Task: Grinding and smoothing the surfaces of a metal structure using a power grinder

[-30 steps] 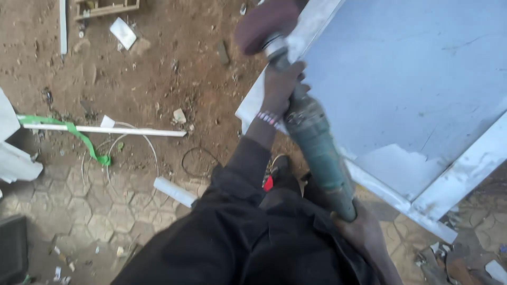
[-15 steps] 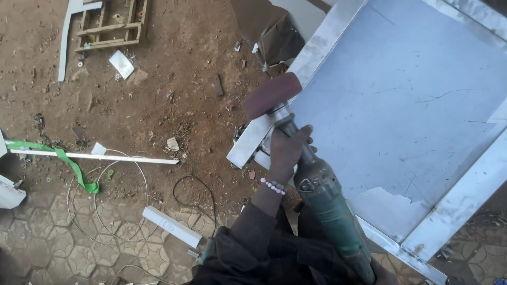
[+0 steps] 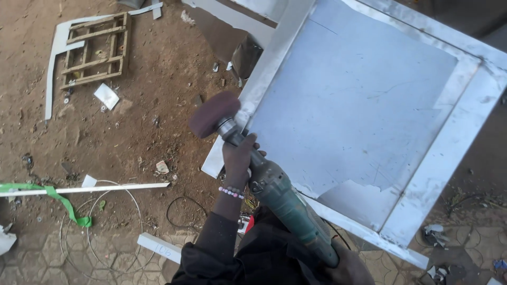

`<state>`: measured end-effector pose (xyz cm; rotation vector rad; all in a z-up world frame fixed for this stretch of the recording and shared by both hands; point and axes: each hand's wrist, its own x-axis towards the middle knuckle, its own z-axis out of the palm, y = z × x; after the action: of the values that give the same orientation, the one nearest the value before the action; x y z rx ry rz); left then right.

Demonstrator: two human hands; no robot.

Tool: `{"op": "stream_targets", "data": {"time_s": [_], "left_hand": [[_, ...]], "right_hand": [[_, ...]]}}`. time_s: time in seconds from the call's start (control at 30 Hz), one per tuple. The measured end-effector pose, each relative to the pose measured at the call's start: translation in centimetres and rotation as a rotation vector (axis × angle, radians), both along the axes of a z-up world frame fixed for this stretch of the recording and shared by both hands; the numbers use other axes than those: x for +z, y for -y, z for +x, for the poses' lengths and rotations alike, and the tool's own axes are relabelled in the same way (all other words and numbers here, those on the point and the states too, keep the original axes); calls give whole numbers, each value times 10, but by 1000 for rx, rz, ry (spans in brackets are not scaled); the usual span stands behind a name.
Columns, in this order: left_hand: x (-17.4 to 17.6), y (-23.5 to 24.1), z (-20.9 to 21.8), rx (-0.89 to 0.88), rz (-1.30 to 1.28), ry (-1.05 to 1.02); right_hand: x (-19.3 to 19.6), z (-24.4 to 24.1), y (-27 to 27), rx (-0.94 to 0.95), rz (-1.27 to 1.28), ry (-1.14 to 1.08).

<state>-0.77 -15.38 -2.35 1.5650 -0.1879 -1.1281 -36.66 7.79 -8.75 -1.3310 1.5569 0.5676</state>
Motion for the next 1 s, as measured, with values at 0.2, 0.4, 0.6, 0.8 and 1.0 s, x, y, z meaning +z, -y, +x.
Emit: {"op": "stream_targets", "data": {"time_s": [0.2,0.4,0.6,0.8,1.0], "left_hand": [[34,-19,-5,208,94,-295],[37,-74,-7,212,136,-250],[70,-96,-8,162,135,-340],[118,-91,-27,121,5,-291],[107,-105,-26,194,-116,-284]], "right_hand": [[42,39,38,-28,-3,-64],[43,30,-34,-20,-18,-179],[58,31,-60,-119,-64,-255],[76,28,-43,-250,-209,-97],[54,4,-43,-74,-248,-106]]}}
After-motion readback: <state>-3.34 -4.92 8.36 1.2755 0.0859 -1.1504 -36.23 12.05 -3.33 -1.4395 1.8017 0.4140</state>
